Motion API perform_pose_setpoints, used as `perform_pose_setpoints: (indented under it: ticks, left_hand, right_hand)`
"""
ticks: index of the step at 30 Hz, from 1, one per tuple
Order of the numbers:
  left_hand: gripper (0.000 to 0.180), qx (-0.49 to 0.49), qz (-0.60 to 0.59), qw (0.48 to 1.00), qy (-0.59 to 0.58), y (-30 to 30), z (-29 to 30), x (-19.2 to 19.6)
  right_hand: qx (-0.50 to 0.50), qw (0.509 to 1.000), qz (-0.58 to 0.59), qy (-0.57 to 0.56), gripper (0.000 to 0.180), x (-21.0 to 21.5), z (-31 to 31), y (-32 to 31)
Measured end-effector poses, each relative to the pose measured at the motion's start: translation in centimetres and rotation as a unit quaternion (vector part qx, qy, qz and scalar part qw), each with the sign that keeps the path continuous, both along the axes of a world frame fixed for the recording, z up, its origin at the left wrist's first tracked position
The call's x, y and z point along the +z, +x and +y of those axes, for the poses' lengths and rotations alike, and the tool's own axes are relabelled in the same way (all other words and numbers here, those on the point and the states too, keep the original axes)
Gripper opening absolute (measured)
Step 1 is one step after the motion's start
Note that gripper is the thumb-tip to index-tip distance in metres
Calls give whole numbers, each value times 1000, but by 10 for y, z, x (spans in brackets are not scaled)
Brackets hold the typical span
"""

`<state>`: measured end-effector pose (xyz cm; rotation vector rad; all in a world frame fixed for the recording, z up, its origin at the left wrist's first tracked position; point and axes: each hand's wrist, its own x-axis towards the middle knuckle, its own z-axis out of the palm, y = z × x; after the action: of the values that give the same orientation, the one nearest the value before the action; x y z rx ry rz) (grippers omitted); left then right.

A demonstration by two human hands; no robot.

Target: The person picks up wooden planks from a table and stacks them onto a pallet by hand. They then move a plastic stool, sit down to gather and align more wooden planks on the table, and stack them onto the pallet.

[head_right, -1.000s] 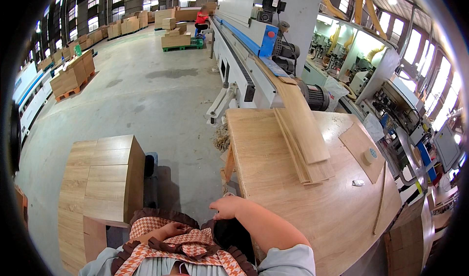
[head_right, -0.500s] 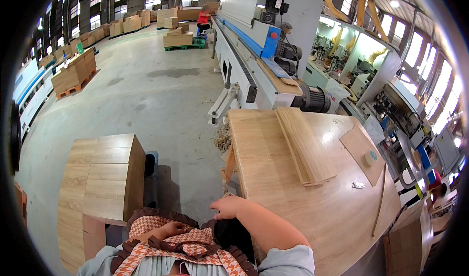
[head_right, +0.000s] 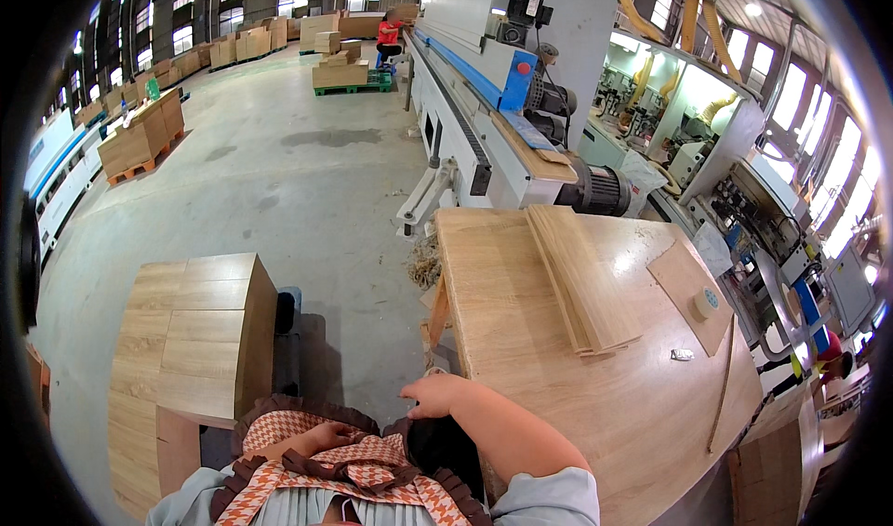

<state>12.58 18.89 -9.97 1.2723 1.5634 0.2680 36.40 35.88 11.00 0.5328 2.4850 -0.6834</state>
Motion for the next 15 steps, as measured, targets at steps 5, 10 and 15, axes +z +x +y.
perform_pose_setpoints:
  ticks: [5,10,15]
  left_hand:
    - [45,1,5,1000,-4,0,-1,5]
    - [46,19,-1,1000,-11,5,-1,17]
    - [47,21,11,1000,-11,0,-2,-4]
  right_hand:
    - [3,1000,3,-4,50,1,0,-1]
    - [2,1000,3,-2,50,1,0,0]
    - [9,1000,10,-1,50,-2,0,0]
